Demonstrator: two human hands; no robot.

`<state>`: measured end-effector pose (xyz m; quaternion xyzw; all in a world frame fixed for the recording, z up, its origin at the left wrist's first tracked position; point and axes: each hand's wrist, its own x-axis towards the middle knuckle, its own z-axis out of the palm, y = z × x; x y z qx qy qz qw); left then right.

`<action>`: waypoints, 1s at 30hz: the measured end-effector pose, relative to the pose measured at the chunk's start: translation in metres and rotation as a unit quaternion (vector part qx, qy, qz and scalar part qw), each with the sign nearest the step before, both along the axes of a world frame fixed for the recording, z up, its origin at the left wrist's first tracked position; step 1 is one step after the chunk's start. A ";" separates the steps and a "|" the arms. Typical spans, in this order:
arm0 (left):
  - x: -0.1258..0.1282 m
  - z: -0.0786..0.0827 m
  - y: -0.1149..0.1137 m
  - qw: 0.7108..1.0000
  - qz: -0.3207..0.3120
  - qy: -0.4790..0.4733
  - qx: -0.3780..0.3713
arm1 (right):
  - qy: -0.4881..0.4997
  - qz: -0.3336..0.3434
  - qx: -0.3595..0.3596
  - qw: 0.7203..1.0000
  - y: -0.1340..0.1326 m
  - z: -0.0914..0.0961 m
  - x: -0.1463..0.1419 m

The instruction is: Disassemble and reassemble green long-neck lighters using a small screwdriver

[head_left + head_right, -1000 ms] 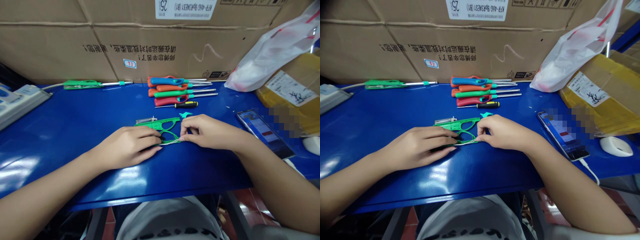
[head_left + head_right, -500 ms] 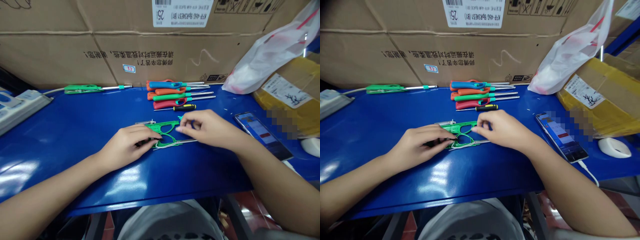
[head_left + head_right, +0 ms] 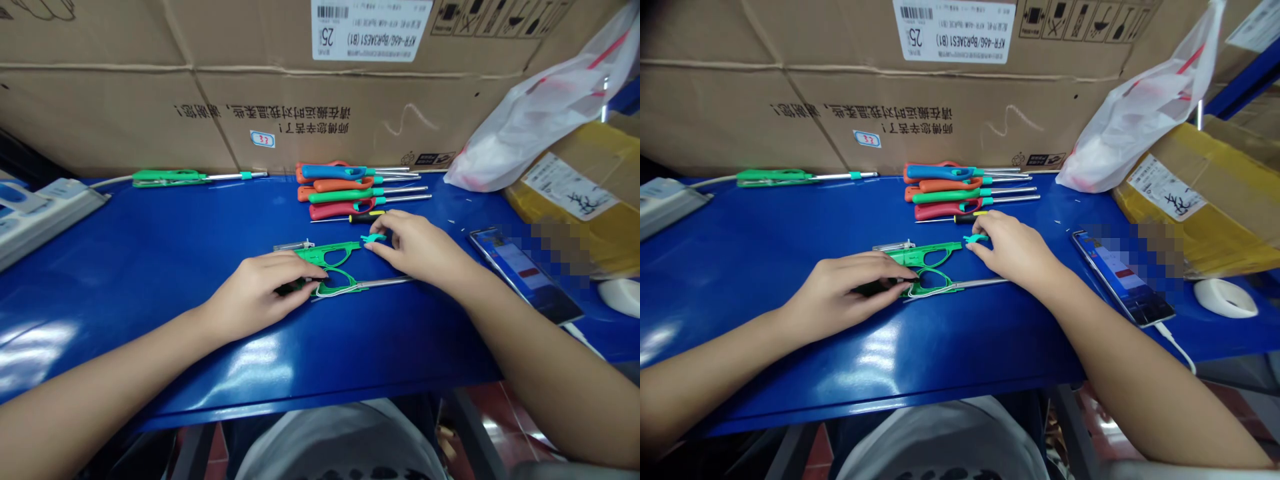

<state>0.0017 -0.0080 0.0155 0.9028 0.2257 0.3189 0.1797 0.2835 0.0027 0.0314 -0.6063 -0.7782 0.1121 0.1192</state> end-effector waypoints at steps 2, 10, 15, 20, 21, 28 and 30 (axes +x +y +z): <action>0.000 -0.001 0.000 1.000 0.000 -0.008 -0.004 | 0.060 -0.021 0.009 0.998 0.001 0.003 0.000; 0.002 -0.002 0.000 0.999 0.003 -0.038 -0.013 | 0.348 0.003 -0.234 0.908 -0.011 0.017 -0.017; 0.002 -0.002 0.000 0.998 0.014 -0.050 -0.026 | 0.360 0.035 -0.300 0.883 -0.016 0.009 -0.025; 0.003 -0.004 -0.001 0.996 0.031 -0.064 -0.046 | 0.342 0.048 -0.325 0.880 -0.017 0.007 -0.028; 0.004 -0.005 -0.001 0.996 0.032 -0.067 -0.047 | 0.350 0.051 -0.320 0.879 -0.017 0.007 -0.028; 0.004 -0.004 -0.002 0.994 0.040 -0.083 -0.054 | 0.387 0.055 -0.285 0.875 -0.014 0.000 -0.030; 0.004 -0.004 -0.003 0.994 0.040 -0.087 -0.052 | 0.376 0.055 -0.285 0.880 -0.014 -0.002 -0.030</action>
